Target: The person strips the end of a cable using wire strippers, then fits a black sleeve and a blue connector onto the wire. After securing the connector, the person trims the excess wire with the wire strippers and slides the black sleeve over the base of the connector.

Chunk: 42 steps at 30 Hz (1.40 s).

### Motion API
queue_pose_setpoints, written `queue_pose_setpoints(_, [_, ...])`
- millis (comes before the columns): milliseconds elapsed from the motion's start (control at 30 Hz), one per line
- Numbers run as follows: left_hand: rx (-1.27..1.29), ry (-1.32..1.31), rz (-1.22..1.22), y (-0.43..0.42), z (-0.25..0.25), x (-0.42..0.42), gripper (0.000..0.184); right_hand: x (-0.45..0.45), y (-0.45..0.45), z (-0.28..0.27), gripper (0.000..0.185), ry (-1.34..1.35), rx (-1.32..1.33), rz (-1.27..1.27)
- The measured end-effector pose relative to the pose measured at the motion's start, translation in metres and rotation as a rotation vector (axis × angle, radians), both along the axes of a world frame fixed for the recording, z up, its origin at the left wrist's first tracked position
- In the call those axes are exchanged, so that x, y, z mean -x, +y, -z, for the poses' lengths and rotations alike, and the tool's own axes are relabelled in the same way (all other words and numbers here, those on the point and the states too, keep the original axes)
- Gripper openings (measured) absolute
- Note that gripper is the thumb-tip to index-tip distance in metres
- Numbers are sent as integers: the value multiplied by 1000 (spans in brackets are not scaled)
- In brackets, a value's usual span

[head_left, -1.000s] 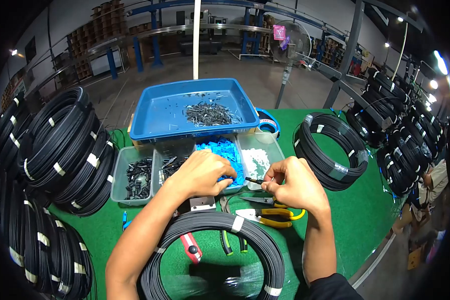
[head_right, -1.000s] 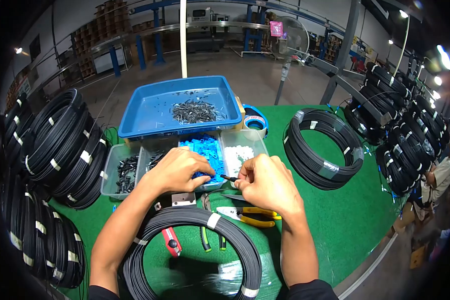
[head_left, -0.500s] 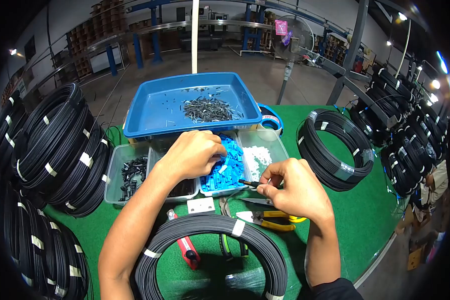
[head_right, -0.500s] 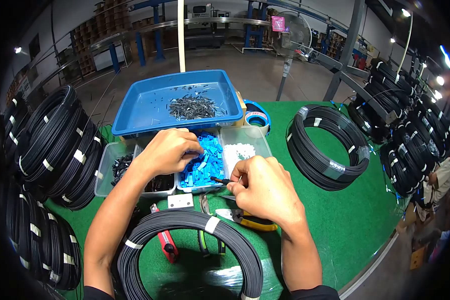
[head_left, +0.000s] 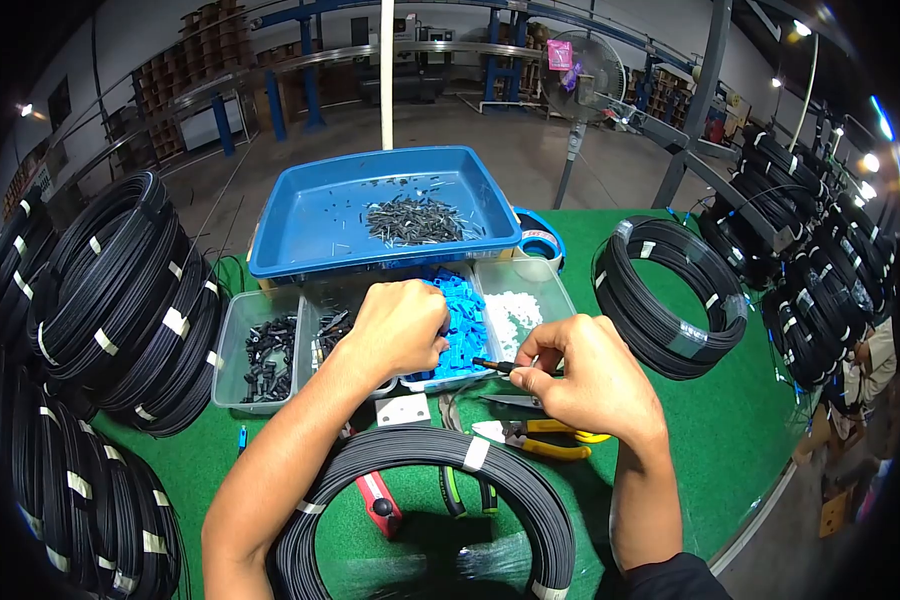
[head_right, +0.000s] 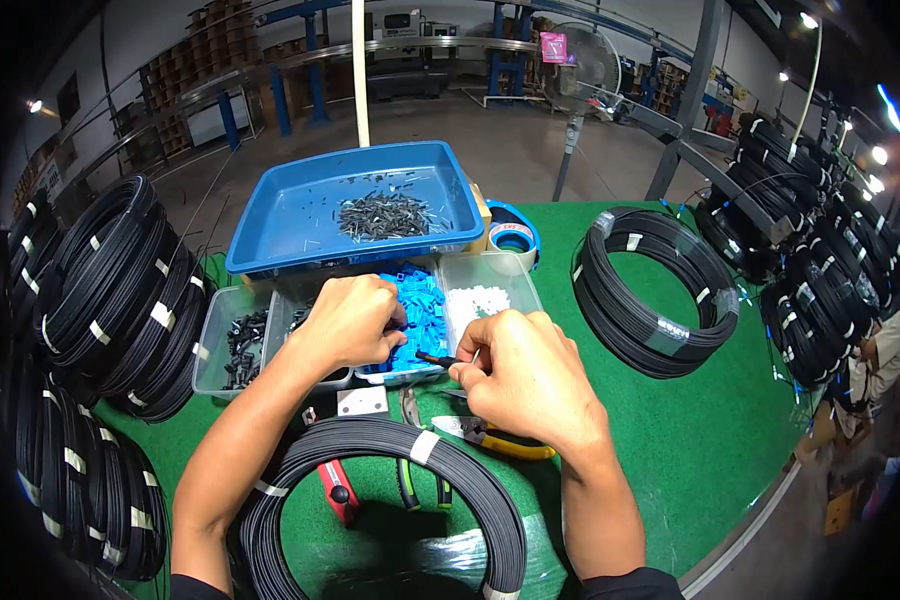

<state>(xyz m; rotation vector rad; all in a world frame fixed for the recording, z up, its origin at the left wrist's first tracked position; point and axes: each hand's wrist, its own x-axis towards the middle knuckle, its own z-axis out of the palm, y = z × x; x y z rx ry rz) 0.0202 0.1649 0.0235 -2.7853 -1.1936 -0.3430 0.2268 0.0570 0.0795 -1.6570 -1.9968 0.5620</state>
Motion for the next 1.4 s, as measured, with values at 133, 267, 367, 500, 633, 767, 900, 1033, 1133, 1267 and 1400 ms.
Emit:
queue_pose_setpoints(133, [14, -40, -30, -2, 3, -1, 20, 1, 0, 1, 13, 4, -7, -16])
queue_pose_setpoints(267, [-54, -114, 48, -2, 8, 0, 18, 2, -1, -1, 13, 1, -2, -20])
queue_pose_setpoints(367, [-57, -142, 67, -6, 6, 1, 18, 1, -2, -5, 13, 6, -7, -15])
queue_pose_setpoints(500, [-79, -251, 123, -9, 1, 6, 20, -2, -7, -7, 14, 21, -17, -19])
queue_pose_setpoints(633, [192, -600, 123, -29, -14, 20, 19, -2, -13, -10, 16, 60, -115, -68])
queue_pose_setpoints(767, [559, -1130, 116, -74, -24, 48, 34, 1, -32, -19, 18, 134, -191, -214])
queue_pose_setpoints(900, [641, -1218, 193, -121, -32, 74, 28, 7, -49, -24, 19, 232, -317, -319])
queue_pose_setpoints(1033, [592, -1253, 206, -155, -28, 89, 22, 12, -63, -23, 17, 262, -422, -435])
queue_pose_setpoints(1133, [537, -1327, 224, -176, -22, 95, 24, 15, -70, -19, 17, 241, -603, -531])
queue_pose_setpoints(1267, [533, -1362, 222, -186, -25, 94, 23, 24, -74, -14, 15, 262, -657, -541])
queue_pose_setpoints(1400, [446, -1346, 177, -186, -24, 93, 23, 23, -74, -9, 18, 213, -613, -566])
